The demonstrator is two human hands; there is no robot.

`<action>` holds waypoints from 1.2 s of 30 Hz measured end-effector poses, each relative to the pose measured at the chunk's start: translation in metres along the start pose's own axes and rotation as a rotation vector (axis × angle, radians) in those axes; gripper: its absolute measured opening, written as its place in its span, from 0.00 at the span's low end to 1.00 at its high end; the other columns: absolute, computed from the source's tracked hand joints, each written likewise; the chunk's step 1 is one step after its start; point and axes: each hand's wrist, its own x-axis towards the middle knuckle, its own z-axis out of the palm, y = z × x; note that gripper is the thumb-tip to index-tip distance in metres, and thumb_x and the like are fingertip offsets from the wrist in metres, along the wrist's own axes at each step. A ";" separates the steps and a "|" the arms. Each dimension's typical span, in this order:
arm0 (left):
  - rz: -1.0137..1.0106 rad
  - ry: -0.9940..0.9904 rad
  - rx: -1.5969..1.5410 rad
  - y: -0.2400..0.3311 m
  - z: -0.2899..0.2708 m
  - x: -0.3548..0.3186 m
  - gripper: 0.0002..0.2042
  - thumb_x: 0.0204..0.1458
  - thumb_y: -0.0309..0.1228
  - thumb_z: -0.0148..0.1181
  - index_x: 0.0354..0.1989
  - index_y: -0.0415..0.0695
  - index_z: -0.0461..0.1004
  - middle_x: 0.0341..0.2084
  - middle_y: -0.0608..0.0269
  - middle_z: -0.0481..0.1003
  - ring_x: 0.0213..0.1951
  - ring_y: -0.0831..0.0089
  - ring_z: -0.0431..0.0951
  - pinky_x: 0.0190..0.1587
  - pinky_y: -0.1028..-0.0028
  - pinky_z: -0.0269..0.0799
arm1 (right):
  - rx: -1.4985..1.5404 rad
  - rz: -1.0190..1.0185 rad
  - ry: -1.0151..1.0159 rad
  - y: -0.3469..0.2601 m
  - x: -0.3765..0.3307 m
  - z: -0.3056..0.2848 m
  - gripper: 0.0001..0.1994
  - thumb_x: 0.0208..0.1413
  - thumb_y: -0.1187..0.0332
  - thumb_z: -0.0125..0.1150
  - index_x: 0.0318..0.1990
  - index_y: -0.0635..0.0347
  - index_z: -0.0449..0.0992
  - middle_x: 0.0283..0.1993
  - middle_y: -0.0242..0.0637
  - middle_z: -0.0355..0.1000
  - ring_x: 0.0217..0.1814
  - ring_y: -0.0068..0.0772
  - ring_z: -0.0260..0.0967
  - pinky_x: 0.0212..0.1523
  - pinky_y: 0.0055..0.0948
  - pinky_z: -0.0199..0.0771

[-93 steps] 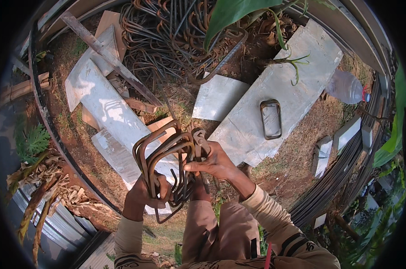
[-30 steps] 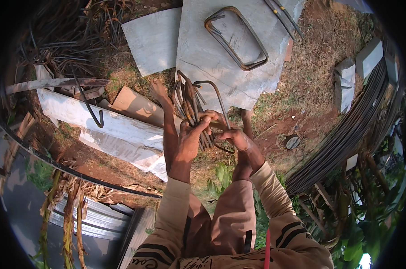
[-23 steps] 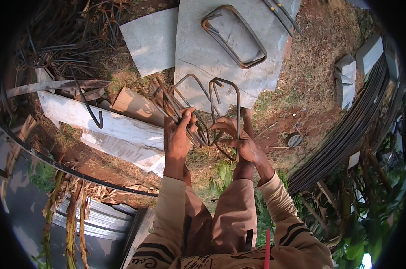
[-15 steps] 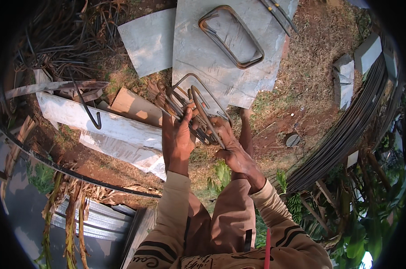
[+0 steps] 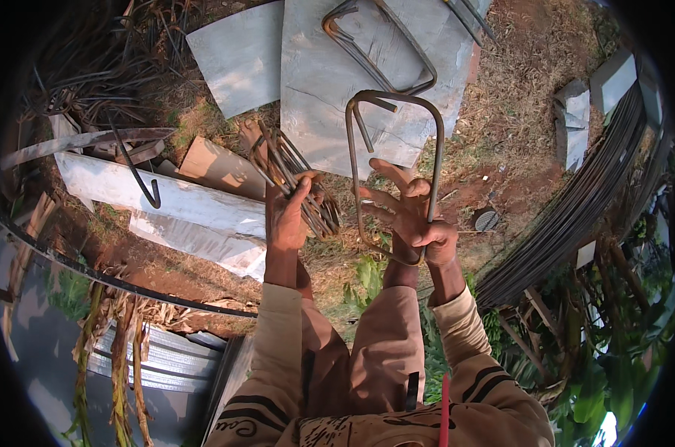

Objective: The person picks up U-shaped metal rods, stacks them, and places them onto a larger grid of parallel rods. They adjust the placement of the U-shaped pieces to align with the grid structure.

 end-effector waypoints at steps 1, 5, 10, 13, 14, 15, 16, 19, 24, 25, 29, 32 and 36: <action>0.016 -0.008 0.004 0.002 0.002 0.000 0.13 0.66 0.35 0.63 0.54 0.41 0.77 0.50 0.53 0.81 0.43 0.71 0.80 0.43 0.72 0.78 | -0.033 -0.008 -0.028 -0.002 0.001 0.001 0.36 0.36 0.63 0.73 0.61 0.44 0.75 0.82 0.54 0.44 0.80 0.69 0.52 0.75 0.69 0.53; 0.060 -0.029 0.079 0.007 0.003 -0.002 0.13 0.66 0.33 0.64 0.49 0.36 0.79 0.44 0.51 0.84 0.35 0.74 0.81 0.38 0.73 0.77 | -0.224 -0.030 -0.061 -0.011 0.008 0.008 0.37 0.34 0.60 0.74 0.61 0.47 0.74 0.78 0.49 0.48 0.78 0.61 0.56 0.75 0.66 0.53; -0.025 -0.060 0.068 0.007 -0.005 0.001 0.12 0.66 0.32 0.62 0.53 0.39 0.76 0.50 0.51 0.81 0.44 0.74 0.81 0.41 0.74 0.77 | -0.549 -0.147 0.004 -0.029 0.033 -0.001 0.37 0.31 0.68 0.64 0.59 0.50 0.71 0.76 0.45 0.51 0.77 0.56 0.55 0.70 0.62 0.62; -0.009 -0.091 0.015 0.004 -0.004 0.000 0.13 0.66 0.34 0.64 0.54 0.40 0.77 0.51 0.49 0.81 0.38 0.76 0.79 0.41 0.75 0.78 | -0.638 -0.165 0.230 -0.040 0.045 0.007 0.40 0.22 0.73 0.54 0.58 0.50 0.67 0.79 0.45 0.47 0.81 0.59 0.48 0.73 0.65 0.59; 0.016 -0.108 0.025 0.004 -0.004 0.000 0.15 0.65 0.35 0.64 0.54 0.40 0.77 0.53 0.45 0.80 0.36 0.77 0.78 0.41 0.75 0.78 | -0.681 -0.175 0.261 -0.042 0.046 0.005 0.41 0.21 0.73 0.54 0.57 0.51 0.66 0.77 0.46 0.48 0.81 0.57 0.46 0.74 0.67 0.54; 0.032 -0.127 0.023 0.004 0.000 -0.001 0.15 0.65 0.36 0.65 0.54 0.40 0.77 0.54 0.44 0.80 0.36 0.77 0.78 0.40 0.75 0.78 | -0.721 -0.187 0.299 -0.044 0.044 0.002 0.41 0.19 0.74 0.55 0.56 0.52 0.65 0.76 0.46 0.49 0.81 0.54 0.44 0.75 0.69 0.49; 0.049 -0.145 0.020 0.005 0.006 -0.002 0.15 0.65 0.36 0.65 0.54 0.40 0.77 0.55 0.43 0.79 0.36 0.77 0.78 0.40 0.75 0.78 | -0.731 -0.160 0.261 -0.042 0.040 0.000 0.40 0.20 0.75 0.55 0.56 0.53 0.65 0.75 0.46 0.49 0.81 0.54 0.43 0.76 0.68 0.48; 0.147 -0.136 0.037 0.003 0.018 0.000 0.17 0.64 0.38 0.66 0.54 0.40 0.77 0.58 0.39 0.77 0.34 0.77 0.78 0.39 0.75 0.78 | -0.713 -0.052 0.131 -0.027 0.023 0.001 0.38 0.24 0.78 0.56 0.55 0.54 0.67 0.72 0.45 0.51 0.81 0.52 0.45 0.77 0.60 0.49; 0.116 -0.211 -0.031 0.014 0.036 0.006 0.17 0.64 0.39 0.66 0.53 0.40 0.76 0.58 0.39 0.77 0.32 0.78 0.77 0.39 0.75 0.78 | -0.681 0.048 -0.045 0.013 0.014 0.023 0.34 0.31 0.80 0.62 0.55 0.55 0.71 0.64 0.44 0.56 0.72 0.47 0.55 0.69 0.43 0.61; 0.106 -0.218 -0.052 0.014 0.037 0.006 0.17 0.64 0.39 0.66 0.53 0.40 0.76 0.58 0.39 0.78 0.32 0.78 0.77 0.39 0.75 0.78 | -0.832 0.021 0.006 0.016 0.016 0.026 0.34 0.31 0.79 0.64 0.55 0.56 0.71 0.63 0.45 0.56 0.70 0.48 0.56 0.67 0.43 0.62; 0.071 -0.136 -0.106 0.008 0.030 0.013 0.16 0.64 0.41 0.66 0.50 0.42 0.77 0.56 0.42 0.79 0.31 0.78 0.75 0.37 0.75 0.76 | -1.420 -0.243 0.242 0.019 0.032 0.013 0.38 0.32 0.72 0.71 0.60 0.57 0.68 0.64 0.51 0.55 0.68 0.57 0.56 0.68 0.51 0.60; 0.077 -0.147 -0.140 -0.004 0.008 0.021 0.13 0.69 0.40 0.59 0.51 0.44 0.75 0.58 0.42 0.78 0.32 0.77 0.73 0.41 0.72 0.76 | -1.700 -0.469 0.432 -0.005 0.063 -0.015 0.47 0.32 0.67 0.75 0.68 0.55 0.63 0.73 0.58 0.49 0.72 0.64 0.52 0.70 0.60 0.59; 0.007 -0.152 -0.182 -0.013 -0.009 0.022 0.12 0.72 0.39 0.54 0.52 0.44 0.74 0.59 0.41 0.76 0.32 0.77 0.73 0.44 0.69 0.76 | -1.816 -0.608 0.437 -0.040 0.111 -0.055 0.56 0.30 0.64 0.79 0.75 0.46 0.59 0.77 0.59 0.45 0.75 0.69 0.45 0.72 0.66 0.51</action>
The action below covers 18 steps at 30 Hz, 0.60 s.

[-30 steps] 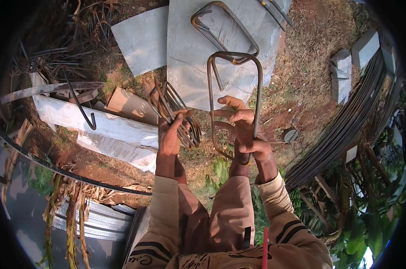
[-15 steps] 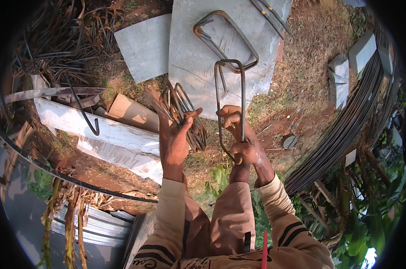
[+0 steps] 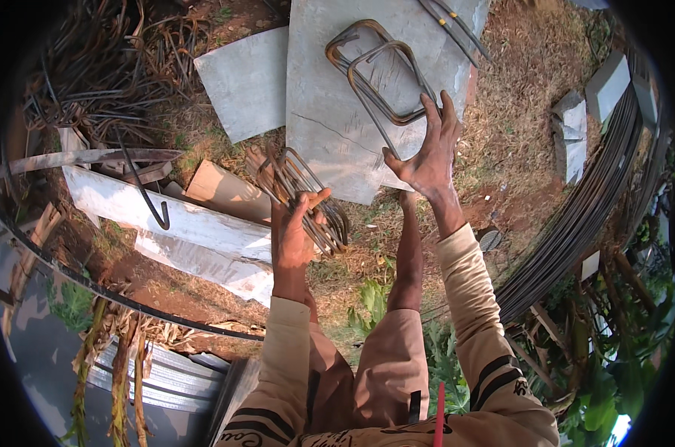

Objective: The person picks up U-shaped metal rods, stacks them, and places them onto a larger grid of parallel rods. They adjust the placement of the U-shaped pieces to align with the grid structure.

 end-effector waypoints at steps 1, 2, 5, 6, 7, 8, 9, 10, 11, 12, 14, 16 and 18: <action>-0.020 -0.003 -0.010 -0.002 -0.006 0.000 0.13 0.72 0.40 0.54 0.52 0.44 0.74 0.59 0.40 0.76 0.32 0.77 0.73 0.44 0.69 0.77 | -0.040 -0.022 -0.011 0.009 0.010 0.006 0.56 0.30 0.63 0.80 0.75 0.44 0.59 0.78 0.58 0.45 0.75 0.69 0.45 0.72 0.65 0.51; -0.001 0.002 0.051 -0.007 -0.014 0.003 0.15 0.72 0.41 0.53 0.53 0.42 0.74 0.58 0.37 0.77 0.31 0.76 0.75 0.41 0.68 0.78 | -0.079 -0.045 -0.023 0.018 0.019 0.012 0.57 0.30 0.63 0.81 0.76 0.41 0.59 0.78 0.57 0.44 0.75 0.69 0.45 0.72 0.65 0.51; 0.009 0.050 0.097 -0.015 -0.023 0.003 0.16 0.71 0.42 0.54 0.53 0.41 0.74 0.57 0.36 0.77 0.30 0.74 0.76 0.39 0.68 0.79 | -0.113 -0.166 -0.027 0.046 0.034 0.034 0.57 0.29 0.62 0.83 0.75 0.35 0.61 0.79 0.54 0.45 0.75 0.67 0.45 0.73 0.64 0.51; -0.026 0.019 0.076 -0.013 -0.026 0.003 0.16 0.71 0.42 0.54 0.53 0.41 0.74 0.56 0.36 0.77 0.29 0.73 0.77 0.39 0.67 0.79 | -0.104 -0.188 0.003 0.051 0.037 0.041 0.56 0.29 0.61 0.85 0.74 0.33 0.63 0.78 0.51 0.46 0.75 0.66 0.46 0.73 0.62 0.50; -0.022 0.023 0.094 -0.014 -0.028 0.003 0.16 0.71 0.42 0.54 0.53 0.41 0.74 0.56 0.36 0.78 0.29 0.73 0.77 0.39 0.67 0.79 | -0.099 -0.206 0.012 0.056 0.037 0.044 0.56 0.29 0.61 0.85 0.74 0.33 0.63 0.78 0.51 0.47 0.75 0.66 0.46 0.73 0.62 0.50; -0.018 0.027 0.112 -0.016 -0.028 0.002 0.16 0.71 0.42 0.54 0.53 0.41 0.74 0.55 0.37 0.78 0.28 0.73 0.77 0.39 0.67 0.79 | -0.095 -0.223 0.023 0.062 0.037 0.046 0.56 0.29 0.60 0.85 0.74 0.33 0.63 0.78 0.51 0.47 0.75 0.66 0.46 0.73 0.63 0.50; -0.013 0.033 0.128 -0.019 -0.030 0.001 0.16 0.71 0.42 0.55 0.53 0.41 0.74 0.55 0.37 0.78 0.28 0.73 0.77 0.39 0.67 0.80 | -0.088 -0.241 0.031 0.062 0.037 0.047 0.56 0.29 0.60 0.86 0.74 0.33 0.64 0.78 0.51 0.47 0.75 0.65 0.46 0.73 0.63 0.50; 0.005 0.038 0.121 -0.022 -0.031 0.001 0.16 0.70 0.42 0.55 0.52 0.41 0.74 0.53 0.38 0.79 0.28 0.73 0.77 0.39 0.68 0.79 | -0.073 -0.272 0.054 0.061 0.037 0.047 0.56 0.30 0.59 0.87 0.74 0.32 0.64 0.77 0.51 0.48 0.76 0.65 0.47 0.73 0.62 0.50; 0.007 0.037 0.109 -0.024 -0.033 0.001 0.15 0.70 0.42 0.56 0.51 0.41 0.74 0.53 0.38 0.80 0.29 0.73 0.77 0.39 0.68 0.79 | -0.076 -0.295 0.064 0.061 0.039 0.050 0.54 0.31 0.58 0.86 0.73 0.36 0.64 0.77 0.52 0.50 0.75 0.64 0.48 0.72 0.61 0.51; 0.006 0.032 0.095 -0.025 -0.030 0.001 0.15 0.70 0.42 0.56 0.51 0.41 0.75 0.52 0.39 0.80 0.29 0.73 0.77 0.39 0.68 0.79 | -0.083 -0.318 0.075 0.059 0.042 0.048 0.53 0.32 0.56 0.86 0.73 0.40 0.65 0.76 0.54 0.52 0.75 0.63 0.49 0.72 0.61 0.52; 0.008 0.001 0.102 -0.024 -0.027 0.002 0.15 0.70 0.41 0.57 0.49 0.40 0.76 0.51 0.39 0.81 0.29 0.72 0.78 0.39 0.69 0.79 | -0.101 -0.324 0.094 0.060 0.044 0.055 0.53 0.33 0.54 0.87 0.72 0.44 0.66 0.75 0.55 0.54 0.75 0.62 0.50 0.72 0.61 0.53; 0.010 0.022 0.117 -0.023 -0.022 0.003 0.15 0.69 0.41 0.58 0.48 0.40 0.77 0.51 0.39 0.81 0.29 0.72 0.77 0.39 0.69 0.78 | -0.126 -0.291 0.116 0.066 0.052 0.066 0.54 0.32 0.52 0.88 0.72 0.43 0.67 0.75 0.54 0.53 0.75 0.62 0.50 0.72 0.60 0.53; 0.047 0.032 0.130 -0.025 -0.018 0.004 0.15 0.69 0.42 0.58 0.48 0.40 0.77 0.51 0.39 0.81 0.29 0.72 0.77 0.39 0.70 0.78 | -0.106 -0.250 0.081 0.072 0.058 0.071 0.55 0.33 0.53 0.88 0.74 0.34 0.63 0.77 0.54 0.49 0.77 0.64 0.49 0.71 0.63 0.55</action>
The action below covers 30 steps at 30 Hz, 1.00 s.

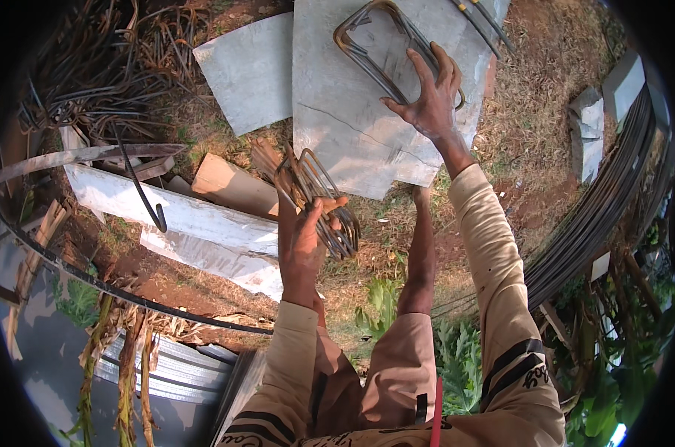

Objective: The person picks up U-shaped metal rods, stacks them, and places them onto a larger grid of parallel rods. They adjust the placement of the U-shaped pieces to align with the grid structure.

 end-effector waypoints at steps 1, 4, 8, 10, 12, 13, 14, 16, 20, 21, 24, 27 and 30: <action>0.035 0.001 0.005 -0.002 0.001 0.000 0.16 0.68 0.42 0.59 0.48 0.40 0.77 0.50 0.39 0.81 0.29 0.72 0.77 0.39 0.70 0.78 | 0.012 0.021 -0.018 0.002 0.001 0.003 0.55 0.34 0.53 0.88 0.75 0.30 0.61 0.78 0.54 0.47 0.77 0.66 0.48 0.70 0.64 0.56; 0.027 -0.017 -0.014 0.002 0.005 0.002 0.16 0.68 0.42 0.60 0.49 0.39 0.77 0.50 0.39 0.81 0.30 0.72 0.77 0.39 0.70 0.78 | 0.014 0.002 -0.026 0.006 0.001 0.010 0.56 0.34 0.53 0.88 0.75 0.29 0.61 0.78 0.54 0.47 0.77 0.66 0.49 0.70 0.64 0.58; -0.003 0.005 -0.029 0.013 0.020 -0.002 0.17 0.68 0.41 0.59 0.51 0.38 0.76 0.49 0.39 0.80 0.31 0.69 0.79 0.41 0.69 0.80 | -0.049 0.007 -0.038 0.008 -0.006 0.013 0.57 0.33 0.53 0.89 0.75 0.29 0.60 0.78 0.53 0.48 0.77 0.65 0.50 0.70 0.63 0.59; -0.023 -0.036 -0.062 0.013 0.016 0.001 0.18 0.69 0.41 0.58 0.53 0.37 0.75 0.50 0.39 0.80 0.35 0.68 0.81 0.44 0.67 0.81 | -0.107 0.031 -0.050 0.006 -0.005 0.016 0.58 0.33 0.53 0.89 0.76 0.28 0.59 0.78 0.53 0.48 0.77 0.65 0.50 0.69 0.63 0.59; -0.044 -0.059 -0.089 0.015 0.016 0.001 0.19 0.69 0.41 0.57 0.56 0.37 0.73 0.50 0.39 0.80 0.38 0.66 0.83 0.46 0.66 0.82 | -0.107 0.047 -0.051 0.003 -0.006 0.015 0.58 0.33 0.52 0.88 0.76 0.27 0.58 0.78 0.52 0.48 0.77 0.64 0.51 0.69 0.62 0.60; -0.056 -0.060 -0.099 0.017 0.018 0.000 0.19 0.70 0.42 0.57 0.57 0.37 0.72 0.50 0.40 0.80 0.39 0.65 0.83 0.47 0.66 0.82 | -0.106 0.055 -0.052 0.002 -0.006 0.015 0.58 0.34 0.52 0.88 0.76 0.27 0.58 0.78 0.52 0.48 0.76 0.64 0.51 0.69 0.62 0.60; -0.068 -0.062 -0.109 0.019 0.021 -0.001 0.20 0.70 0.42 0.56 0.58 0.37 0.71 0.51 0.40 0.80 0.41 0.65 0.84 0.48 0.65 0.83 | -0.119 0.071 -0.058 0.000 -0.006 0.015 0.58 0.34 0.52 0.88 0.76 0.27 0.57 0.78 0.52 0.48 0.76 0.64 0.51 0.69 0.62 0.60; -0.054 -0.056 -0.139 0.019 0.023 -0.001 0.20 0.70 0.43 0.56 0.60 0.39 0.70 0.51 0.40 0.80 0.43 0.63 0.84 0.49 0.64 0.82 | -0.146 0.100 -0.070 -0.002 -0.005 0.015 0.57 0.35 0.52 0.88 0.77 0.26 0.57 0.78 0.52 0.48 0.76 0.65 0.51 0.68 0.62 0.59; -0.073 0.011 -0.117 0.021 0.027 -0.003 0.19 0.71 0.43 0.54 0.61 0.43 0.69 0.53 0.40 0.80 0.47 0.61 0.84 0.53 0.62 0.81 | -0.175 0.093 -0.050 -0.005 -0.003 0.016 0.57 0.36 0.53 0.88 0.77 0.30 0.57 0.79 0.52 0.47 0.77 0.64 0.49 0.70 0.63 0.55; -0.079 0.008 -0.112 0.022 0.028 -0.004 0.19 0.71 0.43 0.54 0.61 0.43 0.69 0.53 0.40 0.79 0.48 0.60 0.84 0.53 0.62 0.81 | -0.161 0.092 -0.043 -0.005 -0.003 0.016 0.57 0.35 0.53 0.88 0.76 0.34 0.58 0.79 0.52 0.47 0.77 0.63 0.48 0.71 0.63 0.53; -0.093 0.004 -0.101 0.023 0.028 -0.005 0.18 0.71 0.43 0.55 0.59 0.45 0.70 0.54 0.40 0.79 0.50 0.59 0.84 0.54 0.61 0.80 | -0.167 0.108 -0.040 -0.005 -0.001 0.019 0.57 0.34 0.53 0.88 0.76 0.37 0.59 0.79 0.51 0.47 0.78 0.62 0.46 0.73 0.62 0.50; -0.095 -0.007 -0.097 0.019 0.028 -0.005 0.18 0.70 0.44 0.55 0.58 0.44 0.70 0.54 0.40 0.79 0.50 0.58 0.84 0.54 0.61 0.80 | -0.176 0.125 -0.055 -0.006 -0.001 0.019 0.58 0.34 0.52 0.89 0.76 0.37 0.58 0.79 0.51 0.47 0.78 0.62 0.46 0.74 0.62 0.50; -0.081 -0.042 -0.075 0.018 0.028 -0.004 0.18 0.70 0.44 0.55 0.58 0.43 0.70 0.54 0.38 0.79 0.51 0.58 0.84 0.54 0.61 0.81 | -0.179 0.154 -0.080 -0.009 0.000 0.017 0.59 0.34 0.51 0.89 0.76 0.37 0.57 0.79 0.52 0.46 0.79 0.62 0.44 0.74 0.62 0.49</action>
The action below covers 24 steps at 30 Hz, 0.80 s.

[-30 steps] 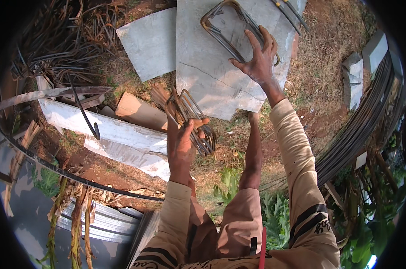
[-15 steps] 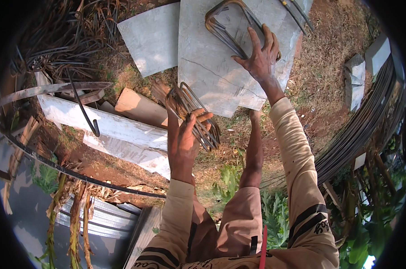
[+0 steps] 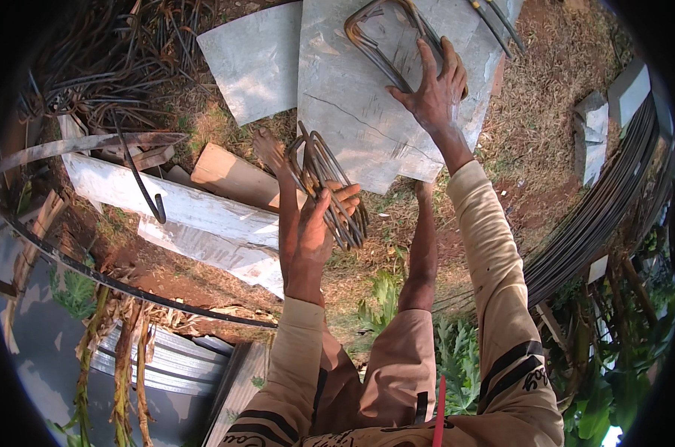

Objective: The person picks up U-shaped metal rods, stacks them, and places them onto a larger grid of parallel rods. They adjust the placement of the U-shaped pieces to align with the grid structure.

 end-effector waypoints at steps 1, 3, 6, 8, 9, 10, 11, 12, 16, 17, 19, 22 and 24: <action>0.005 -0.005 0.016 0.000 0.000 -0.001 0.19 0.70 0.44 0.55 0.58 0.42 0.70 0.55 0.37 0.79 0.51 0.57 0.84 0.54 0.61 0.81 | -0.002 0.012 -0.011 0.000 -0.001 0.000 0.59 0.34 0.51 0.89 0.77 0.37 0.57 0.79 0.52 0.45 0.79 0.62 0.44 0.74 0.63 0.49; 0.008 -0.010 0.034 0.002 0.001 -0.002 0.20 0.71 0.44 0.55 0.60 0.42 0.70 0.55 0.36 0.78 0.52 0.56 0.83 0.55 0.60 0.81 | -0.006 0.008 -0.004 -0.002 0.001 0.001 0.60 0.33 0.51 0.89 0.77 0.36 0.56 0.80 0.52 0.44 0.80 0.63 0.42 0.74 0.63 0.48; 0.010 -0.021 0.038 0.003 0.001 -0.004 0.21 0.71 0.45 0.53 0.63 0.42 0.68 0.57 0.34 0.76 0.55 0.55 0.82 0.56 0.59 0.81 | 0.010 0.014 0.007 -0.002 0.001 0.000 0.60 0.33 0.52 0.89 0.77 0.36 0.56 0.81 0.53 0.42 0.80 0.65 0.40 0.74 0.64 0.46; 0.024 -0.043 0.037 0.004 0.001 -0.005 0.21 0.72 0.45 0.51 0.65 0.43 0.67 0.59 0.34 0.75 0.57 0.54 0.81 0.58 0.59 0.80 | 0.010 0.039 -0.017 -0.002 -0.001 -0.001 0.60 0.33 0.52 0.89 0.77 0.36 0.56 0.81 0.54 0.41 0.80 0.66 0.39 0.75 0.65 0.46; 0.019 -0.060 0.040 0.003 -0.002 -0.004 0.21 0.73 0.45 0.49 0.65 0.43 0.66 0.60 0.34 0.74 0.58 0.54 0.81 0.59 0.59 0.80 | 0.001 0.060 -0.042 -0.002 -0.003 -0.003 0.60 0.33 0.52 0.89 0.77 0.36 0.56 0.81 0.54 0.41 0.80 0.67 0.39 0.75 0.66 0.45; 0.015 -0.077 0.042 0.001 -0.007 -0.002 0.21 0.73 0.45 0.47 0.65 0.43 0.66 0.61 0.33 0.73 0.59 0.53 0.80 0.60 0.59 0.79 | -0.009 0.081 -0.067 -0.002 -0.004 -0.005 0.59 0.34 0.52 0.89 0.77 0.36 0.56 0.81 0.54 0.41 0.80 0.67 0.39 0.75 0.66 0.45; 0.010 -0.094 0.045 -0.001 -0.010 -0.001 0.21 0.74 0.45 0.46 0.66 0.44 0.66 0.62 0.33 0.72 0.60 0.53 0.79 0.60 0.59 0.78 | -0.013 0.074 -0.066 -0.002 -0.006 -0.008 0.59 0.34 0.53 0.89 0.77 0.37 0.56 0.81 0.54 0.40 0.80 0.68 0.38 0.75 0.66 0.45; 0.010 -0.110 0.044 0.000 -0.011 0.000 0.21 0.74 0.45 0.44 0.66 0.45 0.65 0.63 0.33 0.72 0.60 0.52 0.79 0.61 0.59 0.78 | -0.015 0.067 -0.067 -0.003 -0.007 -0.009 0.59 0.34 0.53 0.89 0.77 0.38 0.56 0.81 0.54 0.39 0.80 0.68 0.37 0.75 0.66 0.46; 0.024 -0.171 0.004 0.000 -0.011 0.002 0.21 0.75 0.44 0.43 0.68 0.47 0.64 0.66 0.34 0.70 0.62 0.51 0.77 0.63 0.58 0.75 | 0.000 0.004 0.016 -0.024 -0.020 -0.030 0.49 0.42 0.57 0.85 0.73 0.48 0.63 0.78 0.54 0.51 0.78 0.63 0.49 0.73 0.58 0.56; 0.033 -0.187 -0.017 -0.001 -0.010 0.002 0.21 0.75 0.43 0.43 0.69 0.47 0.63 0.66 0.35 0.69 0.62 0.51 0.77 0.63 0.57 0.75 | 0.149 0.040 -0.079 -0.034 -0.029 -0.037 0.44 0.45 0.58 0.83 0.70 0.51 0.66 0.73 0.53 0.58 0.74 0.58 0.55 0.71 0.54 0.61; 0.043 -0.117 0.012 0.012 0.007 -0.005 0.21 0.73 0.43 0.47 0.68 0.47 0.64 0.63 0.38 0.72 0.60 0.50 0.78 0.62 0.55 0.76 | 0.434 0.122 -0.265 -0.053 -0.053 -0.057 0.32 0.52 0.60 0.79 0.64 0.59 0.73 0.65 0.50 0.71 0.67 0.50 0.68 0.67 0.45 0.69; 0.057 -0.030 -0.013 0.012 0.015 -0.008 0.20 0.70 0.40 0.55 0.65 0.44 0.67 0.55 0.45 0.77 0.55 0.50 0.81 0.59 0.53 0.78 | 0.982 0.460 -0.512 -0.094 -0.104 -0.074 0.16 0.66 0.62 0.67 0.53 0.64 0.79 0.50 0.40 0.80 0.54 0.33 0.77 0.61 0.34 0.74; 0.048 0.029 -0.007 0.007 0.009 -0.006 0.20 0.67 0.36 0.62 0.63 0.42 0.68 0.49 0.51 0.78 0.51 0.51 0.83 0.56 0.51 0.80 | 1.167 0.628 -0.624 -0.110 -0.118 -0.082 0.14 0.71 0.63 0.61 0.55 0.64 0.79 0.50 0.35 0.80 0.55 0.28 0.76 0.61 0.32 0.73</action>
